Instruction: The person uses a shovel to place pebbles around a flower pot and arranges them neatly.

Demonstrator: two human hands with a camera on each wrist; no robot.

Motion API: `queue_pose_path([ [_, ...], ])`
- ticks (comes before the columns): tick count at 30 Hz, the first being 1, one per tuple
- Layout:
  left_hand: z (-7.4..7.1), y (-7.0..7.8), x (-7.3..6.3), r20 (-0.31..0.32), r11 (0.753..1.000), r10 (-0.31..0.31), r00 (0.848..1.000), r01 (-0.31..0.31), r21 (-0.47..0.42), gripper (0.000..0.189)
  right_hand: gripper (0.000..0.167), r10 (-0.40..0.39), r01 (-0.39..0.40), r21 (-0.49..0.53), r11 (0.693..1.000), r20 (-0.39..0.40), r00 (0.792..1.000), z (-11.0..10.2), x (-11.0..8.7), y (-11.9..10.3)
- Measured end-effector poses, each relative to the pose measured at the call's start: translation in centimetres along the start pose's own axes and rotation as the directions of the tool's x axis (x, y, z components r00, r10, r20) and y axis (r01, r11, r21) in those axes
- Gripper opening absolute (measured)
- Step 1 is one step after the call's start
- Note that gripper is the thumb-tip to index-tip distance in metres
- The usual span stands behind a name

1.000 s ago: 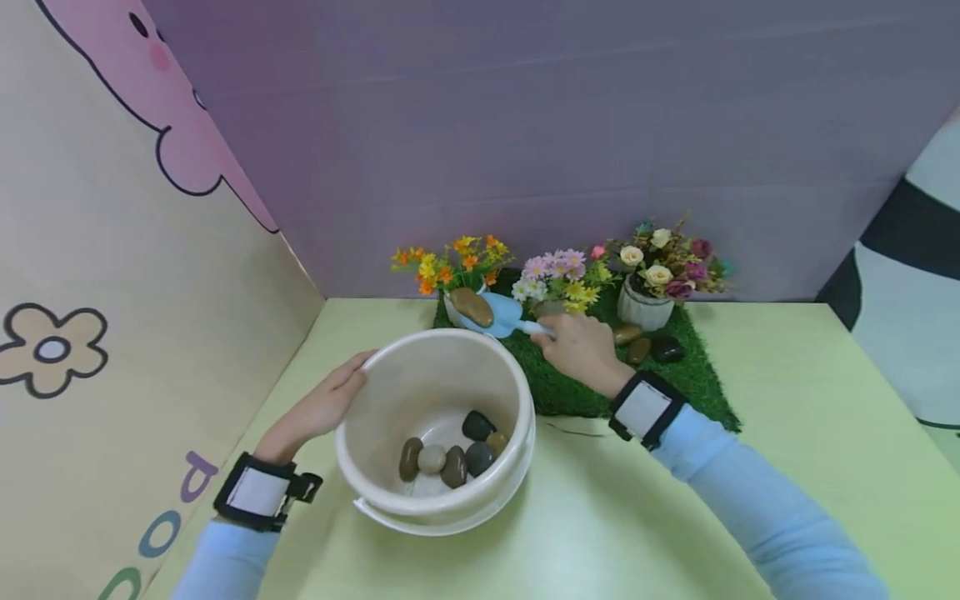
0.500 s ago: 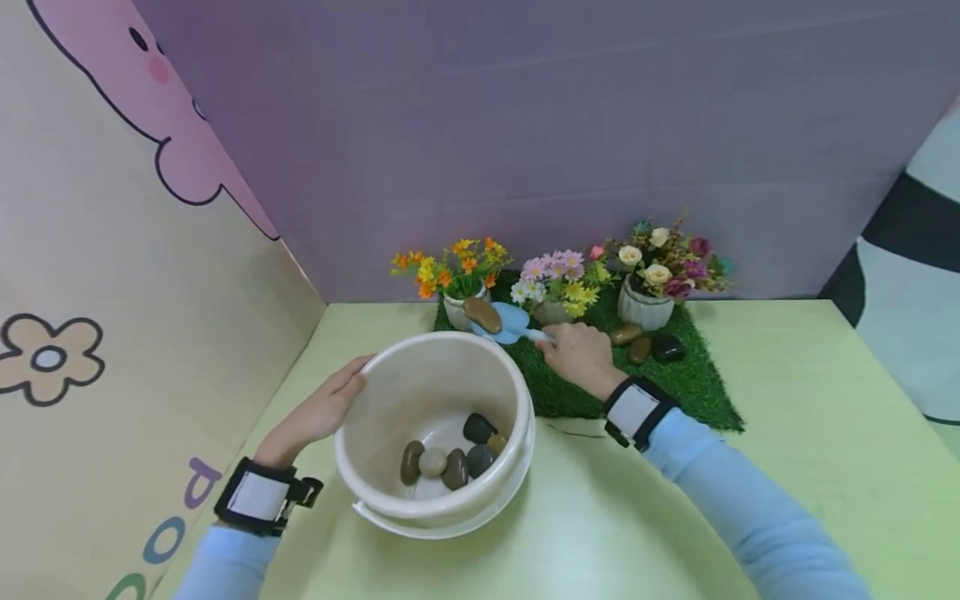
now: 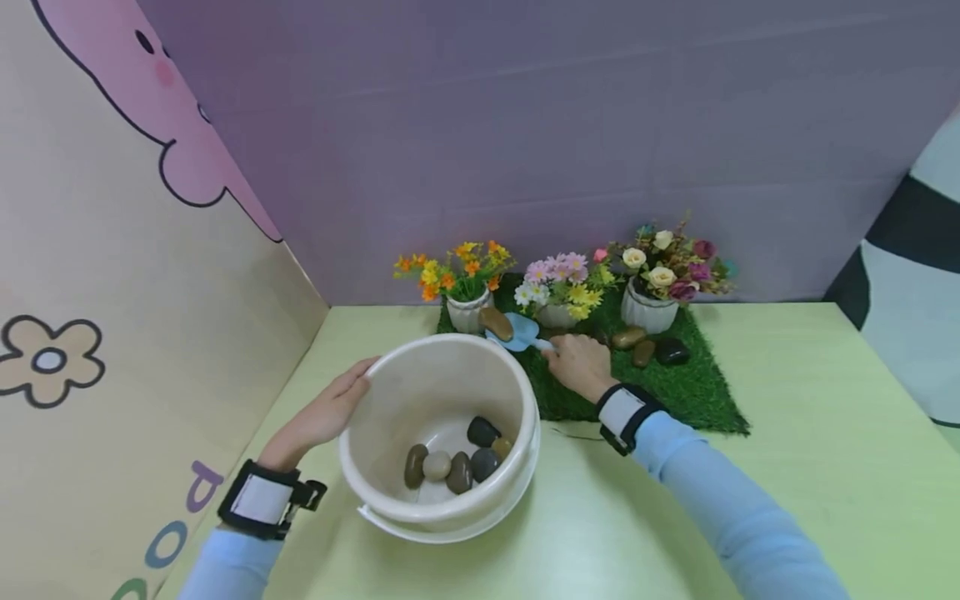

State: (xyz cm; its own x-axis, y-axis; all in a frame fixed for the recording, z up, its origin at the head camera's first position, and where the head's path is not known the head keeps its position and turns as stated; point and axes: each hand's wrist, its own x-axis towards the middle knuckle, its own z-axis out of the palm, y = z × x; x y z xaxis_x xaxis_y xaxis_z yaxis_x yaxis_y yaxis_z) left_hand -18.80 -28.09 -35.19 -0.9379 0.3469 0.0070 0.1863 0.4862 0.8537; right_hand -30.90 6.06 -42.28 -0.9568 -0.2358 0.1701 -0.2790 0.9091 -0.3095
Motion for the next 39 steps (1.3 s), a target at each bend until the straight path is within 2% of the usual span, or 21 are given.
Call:
queue_pose_path([
  [7,0.0,0.2,0.0,-0.010,1.000,-0.007,1.000,0.008,0.020,0.044,0.027,0.014,-0.014,-0.023,1.000,0.017,1.000,1.0,0.2,0.0],
  [12,0.0,0.2,-0.1,-0.017,1.000,-0.004,1.000,0.004,0.021,0.043,0.025,0.033,-0.031,-0.033,0.999,0.034,0.999,1.6,0.5,0.1],
  [17,0.0,0.4,-0.2,-0.022,1.000,-0.004,1.000,0.005,0.022,0.043,0.024,0.032,-0.028,-0.090,0.996,0.042,0.999,1.7,0.7,0.0],
  [24,0.2,0.4,-0.1,-0.028,1.000,-0.022,0.999,0.023,0.015,0.043,0.027,-0.046,0.060,-0.203,0.977,0.076,0.996,0.7,1.4,-0.2],
  [27,0.2,0.3,0.0,-0.035,1.000,-0.006,0.999,0.007,0.017,0.043,0.026,-0.088,0.112,-0.235,0.965,0.110,0.990,0.0,1.7,-0.4],
  [32,0.0,0.3,0.0,-0.048,1.000,0.015,0.999,-0.014,0.023,0.043,0.025,-0.222,0.239,-0.317,0.918,0.091,0.971,-1.4,2.0,-1.4],
  [39,0.3,0.0,-0.1,-0.036,1.000,-0.002,0.999,0.002,-0.005,0.043,0.024,-0.414,0.397,-0.469,0.789,0.070,0.907,-2.4,1.4,-2.9],
])
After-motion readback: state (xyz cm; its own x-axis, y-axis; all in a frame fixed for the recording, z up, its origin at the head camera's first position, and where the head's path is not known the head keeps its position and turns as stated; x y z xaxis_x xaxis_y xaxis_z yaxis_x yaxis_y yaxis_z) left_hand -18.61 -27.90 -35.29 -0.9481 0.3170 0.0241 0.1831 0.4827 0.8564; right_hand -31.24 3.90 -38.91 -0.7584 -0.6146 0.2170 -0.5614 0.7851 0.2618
